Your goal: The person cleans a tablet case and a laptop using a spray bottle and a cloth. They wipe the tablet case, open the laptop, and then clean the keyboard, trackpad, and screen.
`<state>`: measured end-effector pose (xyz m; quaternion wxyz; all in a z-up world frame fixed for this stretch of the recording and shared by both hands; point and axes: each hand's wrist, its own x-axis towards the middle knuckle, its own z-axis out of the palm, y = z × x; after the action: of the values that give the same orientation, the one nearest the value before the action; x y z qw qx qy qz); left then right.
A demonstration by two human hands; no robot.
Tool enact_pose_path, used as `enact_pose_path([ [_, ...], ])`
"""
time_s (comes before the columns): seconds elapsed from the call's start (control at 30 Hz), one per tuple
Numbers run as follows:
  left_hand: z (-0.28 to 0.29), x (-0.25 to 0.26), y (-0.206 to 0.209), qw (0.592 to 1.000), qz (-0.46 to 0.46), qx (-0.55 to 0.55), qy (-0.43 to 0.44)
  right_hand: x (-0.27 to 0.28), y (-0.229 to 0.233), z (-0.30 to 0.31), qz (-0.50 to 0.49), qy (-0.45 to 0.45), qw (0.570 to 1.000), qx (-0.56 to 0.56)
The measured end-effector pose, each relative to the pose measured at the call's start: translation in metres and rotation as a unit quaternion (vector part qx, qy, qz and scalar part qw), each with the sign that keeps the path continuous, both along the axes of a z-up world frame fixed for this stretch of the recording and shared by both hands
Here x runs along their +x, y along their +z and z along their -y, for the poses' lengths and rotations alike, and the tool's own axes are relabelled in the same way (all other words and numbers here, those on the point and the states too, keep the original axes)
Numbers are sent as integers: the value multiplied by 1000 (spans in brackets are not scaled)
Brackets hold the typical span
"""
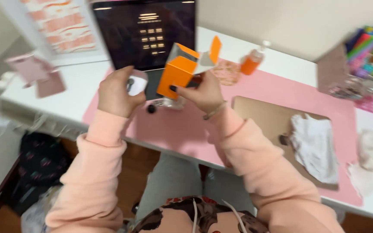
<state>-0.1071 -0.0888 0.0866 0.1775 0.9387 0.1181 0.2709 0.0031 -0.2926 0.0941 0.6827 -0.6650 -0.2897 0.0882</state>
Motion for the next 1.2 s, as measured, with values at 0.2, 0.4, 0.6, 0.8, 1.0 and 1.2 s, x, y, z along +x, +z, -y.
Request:
enact_pose_path([
  [0.2, -60, -54, -25, 989, -48, -33, 134, -47, -15, -96, -11, 31, 998, -51],
  [0.4, -78, -68, -42, 966, -139, -169, 137, -77, -11, -115, 25, 4, 983, -183],
  [0.6, -69, -74, -27, 965, -131, -210, 90, -85, -27, -106, 104, -25, 978, -178],
  [0.8, -65, -84, -42, 983, -41, -178, 11, -100, -16, -79, 102, -20, 973, -204],
  [1.0, -30, -91, -1, 981, -64, -183, 0, -96, -31, -75, 137, 33, 977, -159],
  [1.2, 35, -121, 6, 922, 371, -109, -28, -51, -17, -10, 265, -21, 957, -119],
])
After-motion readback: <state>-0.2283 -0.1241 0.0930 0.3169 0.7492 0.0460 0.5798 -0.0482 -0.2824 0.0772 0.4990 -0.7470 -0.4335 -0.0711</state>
